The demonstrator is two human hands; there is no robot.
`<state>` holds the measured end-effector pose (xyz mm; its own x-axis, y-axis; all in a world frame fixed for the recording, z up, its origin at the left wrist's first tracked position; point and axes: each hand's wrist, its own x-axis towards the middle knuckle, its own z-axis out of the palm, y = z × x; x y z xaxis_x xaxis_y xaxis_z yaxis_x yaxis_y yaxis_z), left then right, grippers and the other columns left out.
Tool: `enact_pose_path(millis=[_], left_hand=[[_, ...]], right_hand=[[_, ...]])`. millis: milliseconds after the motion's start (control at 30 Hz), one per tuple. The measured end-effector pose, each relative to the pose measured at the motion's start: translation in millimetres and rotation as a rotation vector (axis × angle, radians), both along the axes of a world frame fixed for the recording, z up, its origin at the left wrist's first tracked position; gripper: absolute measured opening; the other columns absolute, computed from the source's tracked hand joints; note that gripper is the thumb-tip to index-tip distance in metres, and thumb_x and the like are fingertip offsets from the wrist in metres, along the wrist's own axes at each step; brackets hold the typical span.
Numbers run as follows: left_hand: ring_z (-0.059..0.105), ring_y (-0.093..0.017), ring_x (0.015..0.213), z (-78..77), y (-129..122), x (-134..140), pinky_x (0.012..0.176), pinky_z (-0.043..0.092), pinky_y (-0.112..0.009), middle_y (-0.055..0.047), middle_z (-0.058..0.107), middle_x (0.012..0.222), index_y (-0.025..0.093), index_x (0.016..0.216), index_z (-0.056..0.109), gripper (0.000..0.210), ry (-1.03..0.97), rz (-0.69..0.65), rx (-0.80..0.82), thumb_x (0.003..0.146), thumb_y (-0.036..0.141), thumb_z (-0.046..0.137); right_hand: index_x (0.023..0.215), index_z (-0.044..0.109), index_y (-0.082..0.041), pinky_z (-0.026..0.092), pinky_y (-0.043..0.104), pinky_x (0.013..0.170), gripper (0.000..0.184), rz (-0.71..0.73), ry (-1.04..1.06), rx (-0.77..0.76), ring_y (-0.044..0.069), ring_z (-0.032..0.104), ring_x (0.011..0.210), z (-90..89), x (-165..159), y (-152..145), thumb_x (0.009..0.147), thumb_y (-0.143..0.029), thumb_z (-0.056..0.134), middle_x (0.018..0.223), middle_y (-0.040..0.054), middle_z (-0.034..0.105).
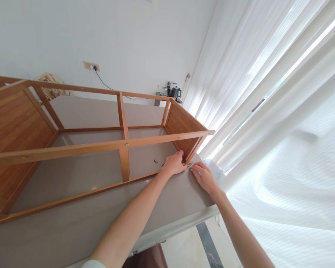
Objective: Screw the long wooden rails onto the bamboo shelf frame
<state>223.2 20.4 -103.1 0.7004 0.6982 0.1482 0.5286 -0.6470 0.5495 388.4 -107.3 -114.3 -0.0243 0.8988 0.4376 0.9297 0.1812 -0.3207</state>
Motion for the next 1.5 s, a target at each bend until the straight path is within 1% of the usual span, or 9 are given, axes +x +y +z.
enact_pose_path(millis=[167, 400, 567, 700, 833, 967, 1133, 1333, 1500], left_hand=[[0.067, -0.026, 0.099, 0.2, -2, -1, 0.076, 0.052, -0.035, -0.005, 0.067, 0.114, 0.025, 0.107, 0.047, 0.036, 0.012, -0.002, 0.005, 0.080, 0.044, 0.061], [0.067, -0.027, 0.101, -0.5, -1, -1, 0.078, 0.053, -0.036, -0.007, 0.065, 0.116, 0.024, 0.111, 0.047, 0.040, 0.025, -0.004, 0.003, 0.081, 0.048, 0.060], [0.067, -0.027, 0.102, 1.2, -1, -1, 0.080, 0.053, -0.037, -0.007, 0.066, 0.116, 0.025, 0.111, 0.047, 0.040, 0.029, -0.002, -0.008, 0.081, 0.048, 0.060], [0.067, -0.027, 0.099, 2.3, -2, -2, 0.077, 0.053, -0.037, -0.007, 0.066, 0.115, 0.025, 0.109, 0.047, 0.039, 0.017, -0.003, -0.018, 0.082, 0.050, 0.058], [0.066, -0.027, 0.101, 1.8, -1, -2, 0.078, 0.052, -0.037, -0.007, 0.065, 0.116, 0.025, 0.111, 0.047, 0.040, 0.021, -0.013, -0.034, 0.082, 0.051, 0.058], [0.066, -0.027, 0.103, 2.0, -1, -2, 0.080, 0.053, -0.037, -0.007, 0.066, 0.117, 0.025, 0.112, 0.047, 0.040, 0.027, -0.010, -0.042, 0.082, 0.049, 0.060], [0.066, -0.027, 0.102, 2.1, 0, -1, 0.080, 0.053, -0.037, -0.007, 0.066, 0.117, 0.025, 0.112, 0.047, 0.042, 0.028, -0.011, -0.039, 0.083, 0.055, 0.057], [0.066, -0.028, 0.104, 1.3, 1, -1, 0.081, 0.053, -0.038, -0.007, 0.066, 0.117, 0.025, 0.113, 0.047, 0.041, 0.035, -0.010, -0.040, 0.081, 0.047, 0.062], [0.066, -0.028, 0.106, 4.2, 0, -1, 0.082, 0.052, -0.038, -0.007, 0.066, 0.119, 0.026, 0.114, 0.047, 0.041, 0.053, -0.011, -0.048, 0.083, 0.049, 0.061]], right_hand=[[0.095, 0.073, -0.027, 0.053, 0.036, 0.086, 0.021, -0.021, -0.073, -0.023, 0.021, 0.062, 0.093, 1.2, 6, 1, 0.098, -0.032, 0.052, 0.094, 0.0038, 0.070], [0.099, 0.072, -0.027, 0.050, 0.034, 0.082, 0.025, 0.039, -0.267, -0.123, 0.020, 0.067, 0.089, 13.3, 6, 1, 0.101, -0.028, 0.047, 0.096, 0.0031, 0.074], [0.099, 0.071, -0.025, 0.048, 0.034, 0.082, 0.025, 0.070, -0.300, -0.132, 0.020, 0.067, 0.088, 18.0, 6, 1, 0.101, -0.025, 0.047, 0.096, 0.0035, 0.074], [0.100, 0.069, -0.024, 0.048, 0.034, 0.083, 0.024, 0.077, -0.328, -0.132, 0.020, 0.066, 0.090, 18.8, 6, -2, 0.101, -0.024, 0.045, 0.099, 0.0042, 0.073], [0.101, 0.066, -0.023, 0.048, 0.035, 0.084, 0.023, 0.067, -0.347, -0.122, 0.020, 0.065, 0.091, 18.8, 3, -5, 0.102, -0.022, 0.043, 0.098, 0.0049, 0.071], [0.106, 0.065, -0.022, 0.048, 0.035, 0.086, 0.022, 0.058, -0.350, -0.073, 0.021, 0.063, 0.095, 13.9, 1, -6, 0.101, -0.020, 0.045, 0.100, 0.0065, 0.069], [0.108, 0.067, -0.023, 0.046, 0.038, 0.089, 0.022, 0.031, -0.381, -0.017, 0.022, 0.060, 0.097, 7.6, 4, -6, 0.100, -0.020, 0.046, 0.105, 0.0078, 0.066], [0.107, 0.067, -0.024, 0.044, 0.040, 0.092, 0.025, 0.026, -0.432, 0.007, 0.022, 0.058, 0.099, 9.8, 1, -5, 0.098, -0.015, 0.045, 0.106, 0.0075, 0.066], [0.104, 0.068, -0.023, 0.042, 0.039, 0.093, 0.024, 0.016, -0.468, 0.010, 0.023, 0.057, 0.101, 11.2, -2, -6, 0.099, -0.017, 0.045, 0.106, 0.0076, 0.066]])
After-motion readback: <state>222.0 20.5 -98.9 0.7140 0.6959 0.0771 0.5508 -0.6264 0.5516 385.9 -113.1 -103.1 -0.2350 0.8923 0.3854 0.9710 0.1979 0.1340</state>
